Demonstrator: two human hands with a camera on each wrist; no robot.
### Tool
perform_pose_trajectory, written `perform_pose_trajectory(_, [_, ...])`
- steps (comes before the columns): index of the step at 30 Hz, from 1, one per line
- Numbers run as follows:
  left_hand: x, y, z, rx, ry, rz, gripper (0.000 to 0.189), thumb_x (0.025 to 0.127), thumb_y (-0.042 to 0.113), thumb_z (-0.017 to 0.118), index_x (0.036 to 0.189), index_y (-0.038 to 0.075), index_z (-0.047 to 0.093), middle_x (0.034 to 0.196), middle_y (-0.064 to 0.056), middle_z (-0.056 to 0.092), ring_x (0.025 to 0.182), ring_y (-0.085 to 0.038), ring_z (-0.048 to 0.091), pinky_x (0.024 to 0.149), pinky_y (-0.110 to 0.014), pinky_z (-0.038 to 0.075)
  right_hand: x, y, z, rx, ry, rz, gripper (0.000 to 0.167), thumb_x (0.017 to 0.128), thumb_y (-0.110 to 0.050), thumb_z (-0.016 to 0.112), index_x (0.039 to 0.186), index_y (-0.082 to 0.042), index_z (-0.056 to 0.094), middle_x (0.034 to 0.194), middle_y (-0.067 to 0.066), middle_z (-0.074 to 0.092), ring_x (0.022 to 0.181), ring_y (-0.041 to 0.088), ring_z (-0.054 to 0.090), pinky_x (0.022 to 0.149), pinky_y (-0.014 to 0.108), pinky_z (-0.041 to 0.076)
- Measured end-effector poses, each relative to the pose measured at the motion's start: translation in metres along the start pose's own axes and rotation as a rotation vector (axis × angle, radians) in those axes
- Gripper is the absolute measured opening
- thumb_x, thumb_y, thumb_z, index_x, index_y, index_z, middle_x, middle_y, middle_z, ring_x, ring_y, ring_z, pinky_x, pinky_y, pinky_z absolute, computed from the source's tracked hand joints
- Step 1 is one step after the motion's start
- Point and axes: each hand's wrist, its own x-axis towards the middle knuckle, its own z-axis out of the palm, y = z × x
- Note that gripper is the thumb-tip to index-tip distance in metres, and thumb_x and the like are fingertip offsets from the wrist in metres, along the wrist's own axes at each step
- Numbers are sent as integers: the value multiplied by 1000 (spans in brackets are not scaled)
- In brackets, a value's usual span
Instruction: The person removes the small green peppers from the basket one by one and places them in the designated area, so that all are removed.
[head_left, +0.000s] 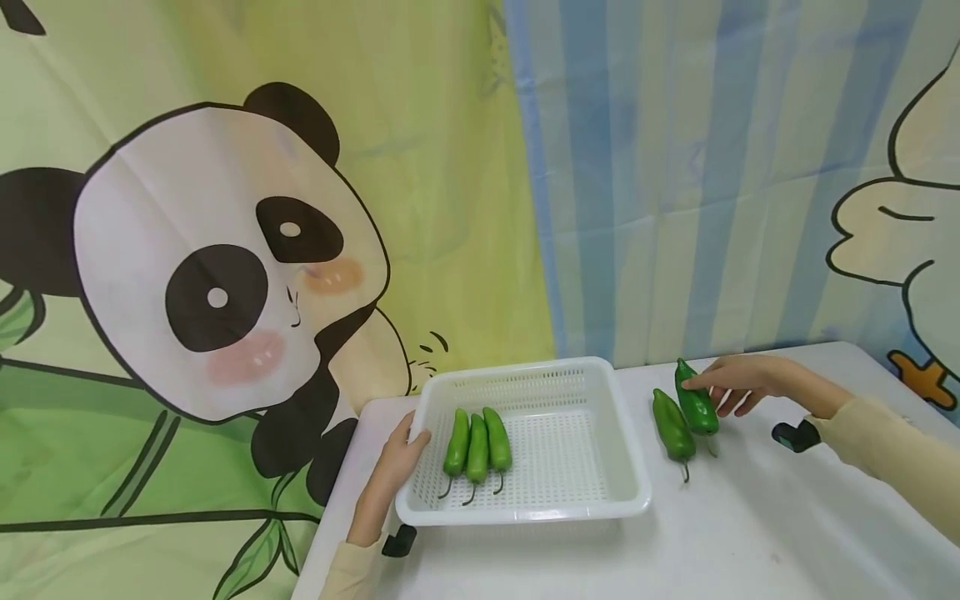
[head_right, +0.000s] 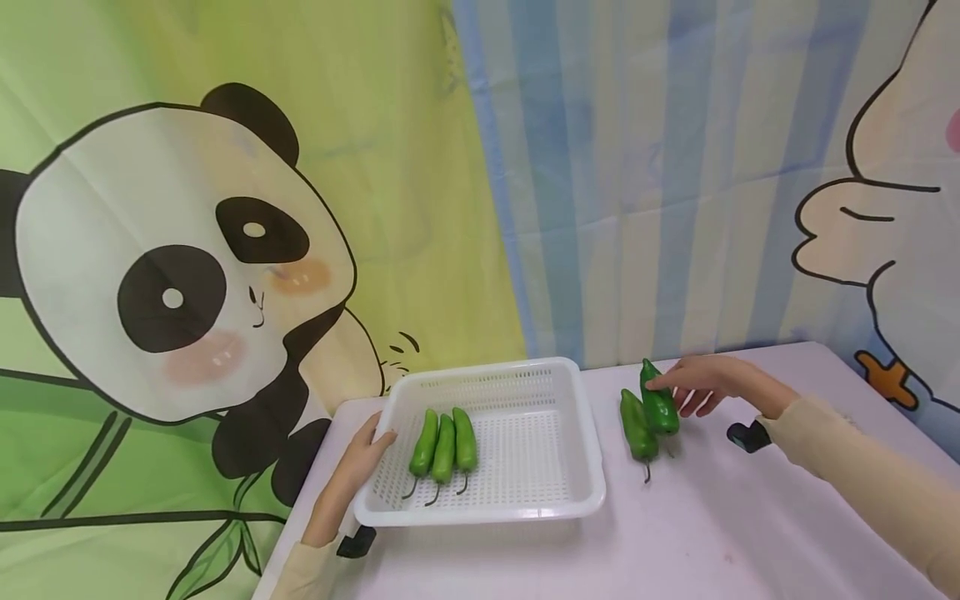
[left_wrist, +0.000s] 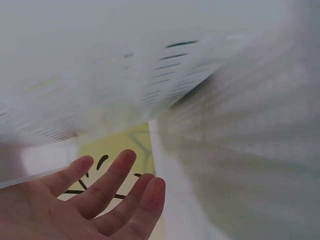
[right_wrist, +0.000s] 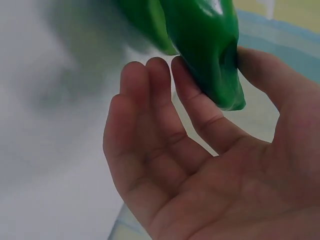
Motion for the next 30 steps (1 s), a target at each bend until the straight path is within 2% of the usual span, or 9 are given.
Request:
perform_pose_trajectory(2, [-2,-1,1,1,-2,-2,57,104,26,49,157,17,31,141,-28,55,93,-30,74,65,-39,65,4,9,3,-28,16,18,63,99,-51,55,130,3,56,98,10,64,89,23,69,78,39,60])
perform_pose_trajectory(6, [-4,-1,2,5,2,-1,57,104,25,49,157,16,31,141,-28,55,97,-33,73,67,-39,65,11,21,10,-82,40,56,52,98,-50,57,115,-2,64,91,9,65,79,21,67,69,35,59])
perform_pose_trajectory(10, [-4,0,2,14,7,12,57,104,24,49,157,14,31,138,-29,57,96,-34,73,67,-40,65,18,26,18,-117,53,84,45,97,-50,58,102,-6,66,85,8,65,74,20,64,66,33,58])
perform_pose_trajectory(15, [-3,-2,2,6,0,10,56,104,24,49,157,15,31,139,-28,56,96,-32,73,67,-39,65,22,26,24,-154,67,97,46,97,-49,59,101,-4,64,86,9,64,74,21,63,66,34,59])
perform_pose_trajectory(22, [-2,-1,2,0,-5,14,56,104,23,49,157,15,32,139,-28,56,96,-32,73,68,-40,65,25,25,27,-187,75,109,43,97,-49,58,89,-8,66,80,7,66,70,18,63,65,32,59])
perform_pose_trajectory(30, [0,-1,1,12,2,14,57,104,24,49,157,15,31,138,-28,56,94,-30,73,66,-39,65,25,21,26,-184,85,122,45,97,-52,58,88,-8,62,80,7,64,71,17,62,67,32,60])
